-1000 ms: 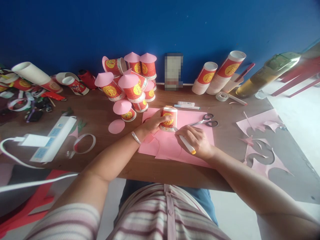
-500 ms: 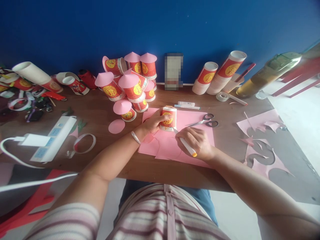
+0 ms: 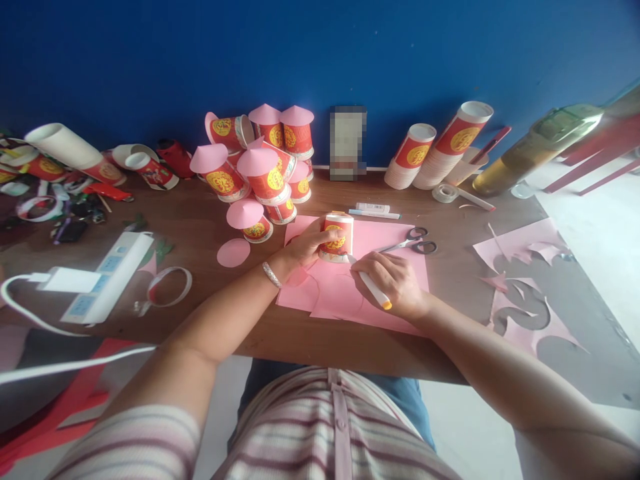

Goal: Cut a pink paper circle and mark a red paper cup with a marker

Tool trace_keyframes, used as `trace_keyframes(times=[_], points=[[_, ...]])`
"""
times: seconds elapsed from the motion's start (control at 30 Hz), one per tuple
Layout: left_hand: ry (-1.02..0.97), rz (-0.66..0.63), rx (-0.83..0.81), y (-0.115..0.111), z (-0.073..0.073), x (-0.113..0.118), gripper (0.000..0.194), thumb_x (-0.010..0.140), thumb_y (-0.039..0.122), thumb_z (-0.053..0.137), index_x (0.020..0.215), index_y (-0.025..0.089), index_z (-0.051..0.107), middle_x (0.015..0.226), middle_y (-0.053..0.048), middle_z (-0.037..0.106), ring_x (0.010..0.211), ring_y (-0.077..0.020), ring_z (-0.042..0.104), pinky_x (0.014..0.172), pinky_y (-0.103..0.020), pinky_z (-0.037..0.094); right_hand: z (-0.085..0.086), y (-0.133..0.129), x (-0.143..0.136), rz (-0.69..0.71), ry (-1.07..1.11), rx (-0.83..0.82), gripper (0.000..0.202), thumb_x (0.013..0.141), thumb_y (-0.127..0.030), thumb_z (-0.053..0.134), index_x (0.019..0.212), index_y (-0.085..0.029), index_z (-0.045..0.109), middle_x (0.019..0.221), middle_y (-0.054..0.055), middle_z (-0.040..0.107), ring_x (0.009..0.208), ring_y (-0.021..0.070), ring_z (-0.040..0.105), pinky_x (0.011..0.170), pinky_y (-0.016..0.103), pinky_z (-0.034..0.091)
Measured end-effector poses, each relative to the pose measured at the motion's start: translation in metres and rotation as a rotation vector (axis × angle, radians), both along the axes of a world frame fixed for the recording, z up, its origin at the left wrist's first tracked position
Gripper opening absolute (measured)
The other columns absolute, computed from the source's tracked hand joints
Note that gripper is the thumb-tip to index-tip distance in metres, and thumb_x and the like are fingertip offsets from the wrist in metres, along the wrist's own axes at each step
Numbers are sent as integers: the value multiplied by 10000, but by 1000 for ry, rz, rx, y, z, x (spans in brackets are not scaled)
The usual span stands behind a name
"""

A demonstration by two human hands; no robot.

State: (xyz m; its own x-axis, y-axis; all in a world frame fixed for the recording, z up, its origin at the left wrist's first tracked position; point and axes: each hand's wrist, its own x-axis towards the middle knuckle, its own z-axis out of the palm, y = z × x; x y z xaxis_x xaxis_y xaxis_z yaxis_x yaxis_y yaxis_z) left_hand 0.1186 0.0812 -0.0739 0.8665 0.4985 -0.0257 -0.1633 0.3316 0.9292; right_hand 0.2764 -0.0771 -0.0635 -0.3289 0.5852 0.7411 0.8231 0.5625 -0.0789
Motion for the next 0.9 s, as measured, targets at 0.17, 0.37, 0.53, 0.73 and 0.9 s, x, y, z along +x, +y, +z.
trace_keyframes(times=[0.17, 0.37, 0.53, 0.73, 0.9], points=[[-1, 4, 4, 0, -1, 0, 441, 763, 444, 859, 1012, 160, 631, 859, -38, 671, 732, -159, 645, 655, -280, 528, -1, 0, 0, 13, -1, -2, 192, 951, -29, 610, 1050, -192, 592, 775, -8, 660, 628, 139, 608, 579, 269, 475], [0, -1, -4, 0, -1, 0, 466, 743, 454, 874, 1013, 152, 644, 843, -31, 671, 711, -152, 636, 642, -273, 509, -2, 0, 0, 9, 5, -1, 217, 934, -22, 615, 1067, -192, 596, 781, -9, 668, 627, 138, 613, 579, 266, 488], [13, 24, 1, 1, -1, 0, 426, 744, 444, 856, 987, 160, 651, 873, -34, 673, 734, -154, 628, 653, -282, 504, 1, -1, -1, -2, 16, 32, 227, 926, -27, 623, 1052, -213, 590, 762, -19, 672, 609, 133, 612, 572, 263, 518], [-3, 92, -74, 5, -5, 1, 521, 697, 412, 882, 1113, 155, 703, 875, -16, 664, 756, -154, 618, 687, -292, 500, 2, -1, -4, 76, 66, 21, 230, 930, -42, 633, 1032, -244, 589, 764, -50, 673, 619, 124, 615, 925, 410, 679], [-39, 88, -88, 5, -7, 0, 550, 745, 374, 881, 1233, 185, 712, 1087, -64, 718, 913, -196, 679, 797, -326, 555, 3, -1, -9, 193, 156, -63, 219, 945, -41, 619, 1024, -244, 592, 770, -62, 653, 625, 119, 611, 1073, 503, 651]])
